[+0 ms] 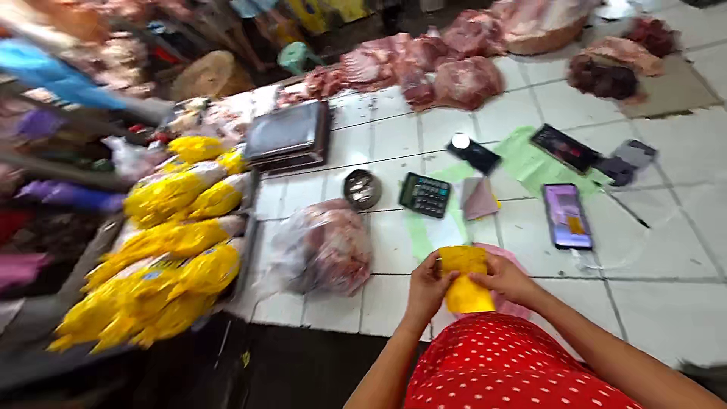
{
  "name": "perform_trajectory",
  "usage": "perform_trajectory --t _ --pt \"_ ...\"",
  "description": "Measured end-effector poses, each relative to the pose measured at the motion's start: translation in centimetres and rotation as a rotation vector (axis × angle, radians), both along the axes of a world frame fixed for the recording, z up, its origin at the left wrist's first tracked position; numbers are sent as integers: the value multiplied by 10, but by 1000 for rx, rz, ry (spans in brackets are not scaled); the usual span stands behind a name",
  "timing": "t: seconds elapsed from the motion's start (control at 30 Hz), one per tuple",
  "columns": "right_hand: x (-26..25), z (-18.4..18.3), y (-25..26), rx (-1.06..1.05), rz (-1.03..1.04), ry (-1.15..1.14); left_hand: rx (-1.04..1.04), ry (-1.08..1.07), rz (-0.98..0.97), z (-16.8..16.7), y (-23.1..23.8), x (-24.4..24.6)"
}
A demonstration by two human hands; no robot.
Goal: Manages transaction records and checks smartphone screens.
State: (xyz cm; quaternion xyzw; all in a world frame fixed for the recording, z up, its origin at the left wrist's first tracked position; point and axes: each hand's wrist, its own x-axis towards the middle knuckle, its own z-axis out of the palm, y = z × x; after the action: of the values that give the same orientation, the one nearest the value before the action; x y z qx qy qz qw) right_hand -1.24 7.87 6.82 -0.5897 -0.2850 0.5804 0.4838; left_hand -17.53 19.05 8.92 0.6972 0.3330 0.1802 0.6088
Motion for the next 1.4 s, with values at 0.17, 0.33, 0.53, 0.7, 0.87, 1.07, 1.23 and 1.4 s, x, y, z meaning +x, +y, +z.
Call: perform_trajectory --t 0.17,0.33,0.53,0.7,0.87,1.07,1.23,1.4 --pt "-22 24 42 154 -32 -161 778 66 245 9 44 -61" --pt "-44 38 94 246 97 -387 1288 522 478 3 96 -139" --pt "-81 45 139 305 220 -615 1233 618 463 1 115 -184" --pt "-96 61 171 301 314 -808 1144 599 565 -4 130 -194" --pt "-154 109 241 594 371 -996 830 620 754 -2 168 -192" --pt "-219 110 310 650 891 -1046 993 358 788 -4 160 -178" --pt "-206 111 343 256 1229 -1076 1040 348 808 -14 163 -183" --pt "-210 116 353 352 896 -739 1101 282 805 -10 175 -179"
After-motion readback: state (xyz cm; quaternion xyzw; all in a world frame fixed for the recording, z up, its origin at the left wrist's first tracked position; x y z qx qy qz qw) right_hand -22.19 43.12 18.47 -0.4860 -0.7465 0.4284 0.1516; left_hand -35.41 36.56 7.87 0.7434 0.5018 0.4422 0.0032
